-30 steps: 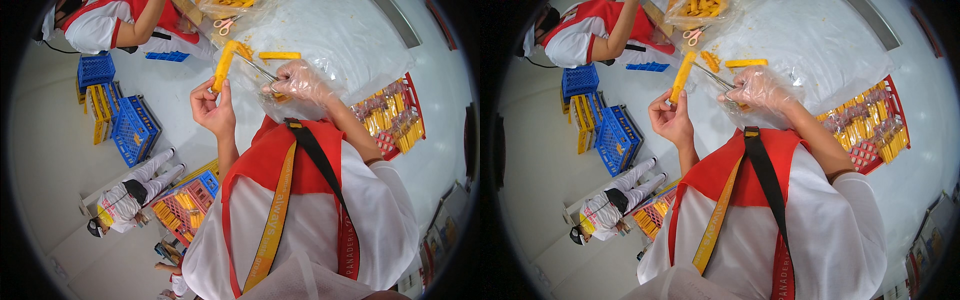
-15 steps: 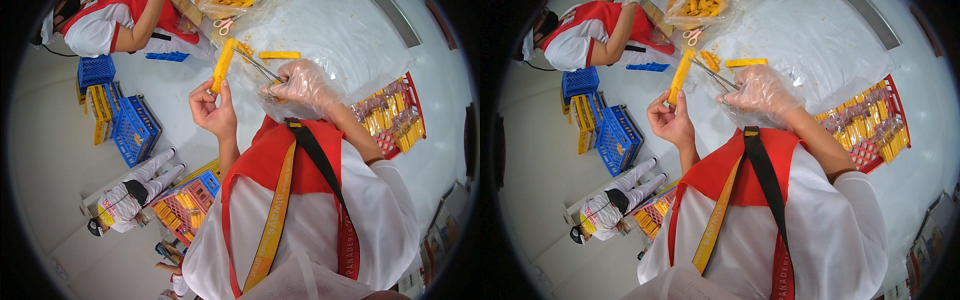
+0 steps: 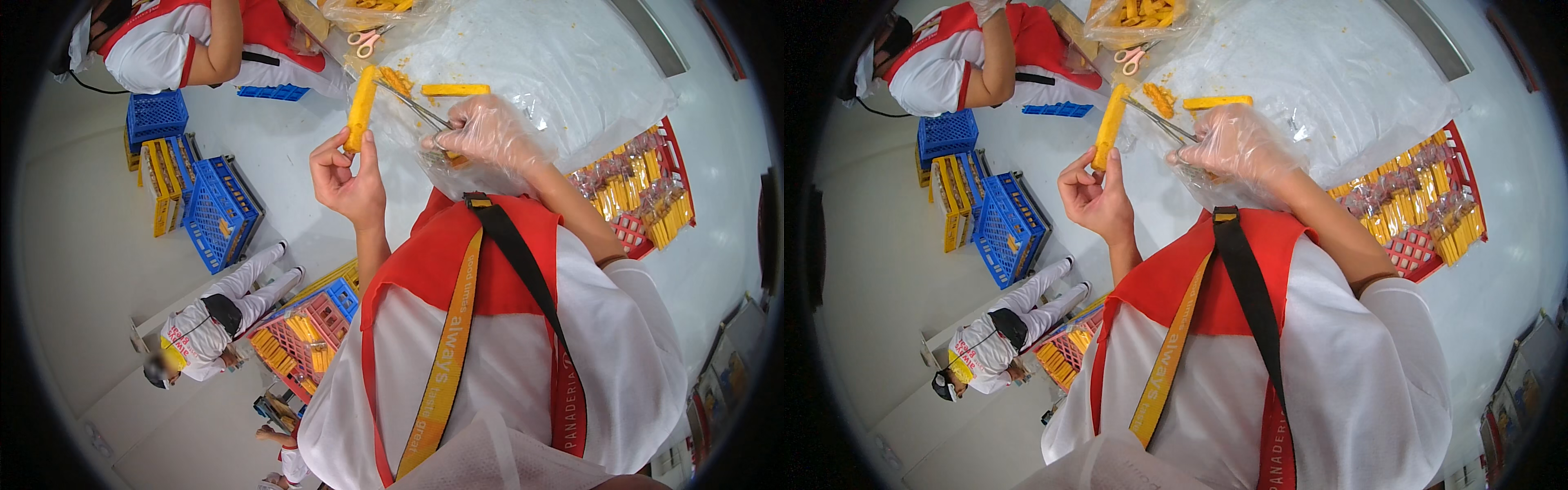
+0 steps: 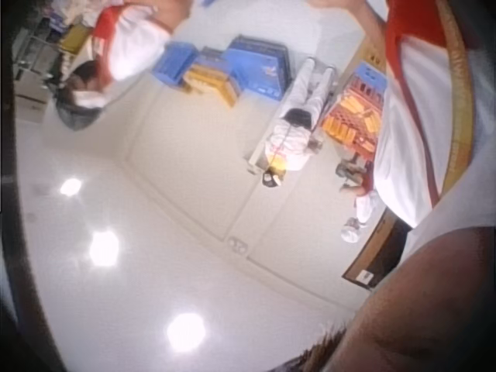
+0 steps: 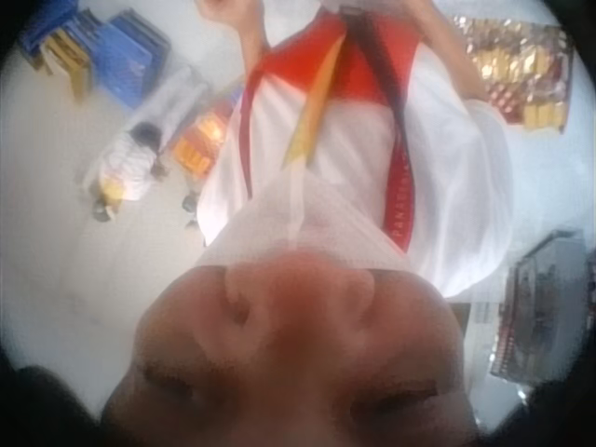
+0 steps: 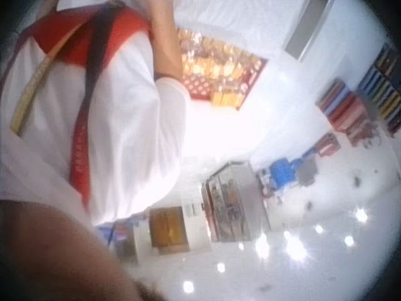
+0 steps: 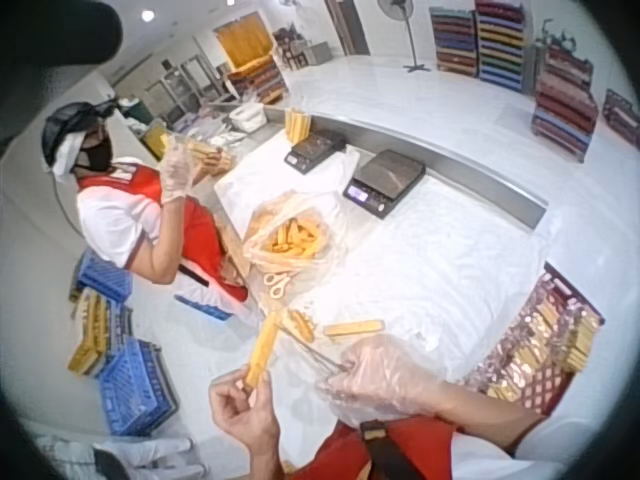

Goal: The person picks up yellow food sticks from a work surface, places them into plastic bags, weighs the bags on a digital scale, and puts the finished bags into a red storage crate.

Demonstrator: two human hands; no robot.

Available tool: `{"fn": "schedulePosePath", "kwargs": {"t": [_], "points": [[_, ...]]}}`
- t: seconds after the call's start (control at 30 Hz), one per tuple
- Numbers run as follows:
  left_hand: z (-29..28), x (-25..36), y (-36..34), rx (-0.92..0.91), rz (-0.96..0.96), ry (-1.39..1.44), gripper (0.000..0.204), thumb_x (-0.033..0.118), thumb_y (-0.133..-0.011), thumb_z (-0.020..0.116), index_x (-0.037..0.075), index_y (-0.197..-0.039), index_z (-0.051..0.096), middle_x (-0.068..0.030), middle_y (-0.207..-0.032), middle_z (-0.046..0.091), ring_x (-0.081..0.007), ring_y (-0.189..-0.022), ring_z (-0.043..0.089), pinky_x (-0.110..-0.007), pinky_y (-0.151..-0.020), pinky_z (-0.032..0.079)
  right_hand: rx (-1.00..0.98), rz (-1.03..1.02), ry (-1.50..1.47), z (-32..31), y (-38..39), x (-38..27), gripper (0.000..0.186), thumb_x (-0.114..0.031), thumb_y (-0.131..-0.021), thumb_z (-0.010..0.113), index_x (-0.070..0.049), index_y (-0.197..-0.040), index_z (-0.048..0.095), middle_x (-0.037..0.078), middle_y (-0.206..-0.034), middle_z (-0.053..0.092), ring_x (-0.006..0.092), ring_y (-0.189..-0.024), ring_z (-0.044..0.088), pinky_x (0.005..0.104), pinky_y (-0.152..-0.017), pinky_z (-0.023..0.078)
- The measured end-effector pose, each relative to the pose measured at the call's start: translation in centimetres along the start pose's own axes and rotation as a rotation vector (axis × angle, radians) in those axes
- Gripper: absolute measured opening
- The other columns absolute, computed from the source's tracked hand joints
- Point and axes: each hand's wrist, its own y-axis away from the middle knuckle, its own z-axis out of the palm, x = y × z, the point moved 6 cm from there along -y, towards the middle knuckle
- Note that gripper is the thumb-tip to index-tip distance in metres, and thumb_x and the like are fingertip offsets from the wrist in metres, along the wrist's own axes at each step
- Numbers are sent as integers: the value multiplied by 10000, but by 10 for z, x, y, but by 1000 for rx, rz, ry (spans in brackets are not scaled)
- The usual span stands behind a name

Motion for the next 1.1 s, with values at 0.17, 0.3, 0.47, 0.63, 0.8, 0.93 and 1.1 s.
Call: {"fn": "schedulePosePath", "kwargs": {"t": [0.17, 0.3, 0.47, 0.63, 0.8, 0.93, 1.1], "points": [[-4, -3, 0, 6, -12, 4, 402, -90, -773, 766, 71, -831, 403, -142, -1058, 624, -176, -975, 636, -241, -690, 507, 44, -34, -29, -4, -8, 10, 583, -568, -680, 776, 7, -730, 689, 187, -719, 654, 325, -689, 624, 406, -660, 492], [-9, 3, 2, 28, -25, 59, 398, -90, -777, 763, 70, -832, 403, -142, -1062, 621, -175, -978, 639, -232, -676, 510, 265, 93, -155, -21, -17, 39, 549, -495, -688, 808, 1, -624, 583, 115, -599, 525, 241, -590, 487, 389, -581, 419], [-17, -2, 5, 22, -59, 23, 391, -100, -785, 749, 68, -831, 399, -143, -1060, 619, -179, -994, 640, -221, -677, 515, 150, -128, -51, -24, -4, 20, 622, -534, -658, 802, 9, -571, 511, 126, -570, 517, 253, -558, 454, 402, -566, 411], [-17, 0, 3, 20, -70, 47, 391, -110, -788, 739, 68, -836, 395, -148, -1066, 614, -187, -1001, 638, -249, -721, 550, 27, -122, 80, -12, -4, 13, 603, -543, -672, 787, 12, -603, 563, 137, -585, 540, 270, -560, 479, 403, -580, 432], [-21, 5, 7, 22, -71, 85, 392, -133, -780, 727, 64, -853, 396, -162, -1098, 604, -206, -1014, 637, -319, -825, 584, 366, 103, -27, -40, -20, 58, 583, -585, -690, 749, -6, -716, 682, 170, -698, 648, 321, -677, 616, 404, -677, 503], [-15, 10, 11, -31, -42, 112, 385, -149, -776, 717, 52, -896, 410, -182, -1127, 594, -232, -1067, 622, -356, -869, 580, 703, 176, 335, -87, -32, 152, 461, -447, -700, 754, -42, -915, 715, 175, -863, 695, 356, -860, 671, 423, -779, 533], [-9, 6, 14, -92, -24, 126, 388, -160, -773, 707, 47, -932, 419, -198, -1141, 586, -255, -1116, 604, -392, -907, 569, 566, 277, 682, -106, -31, 225, 425, -243, -700, 735, -84, -1090, 680, 161, -1038, 675, 340, -1023, 644, 413, -870, 529]]}}
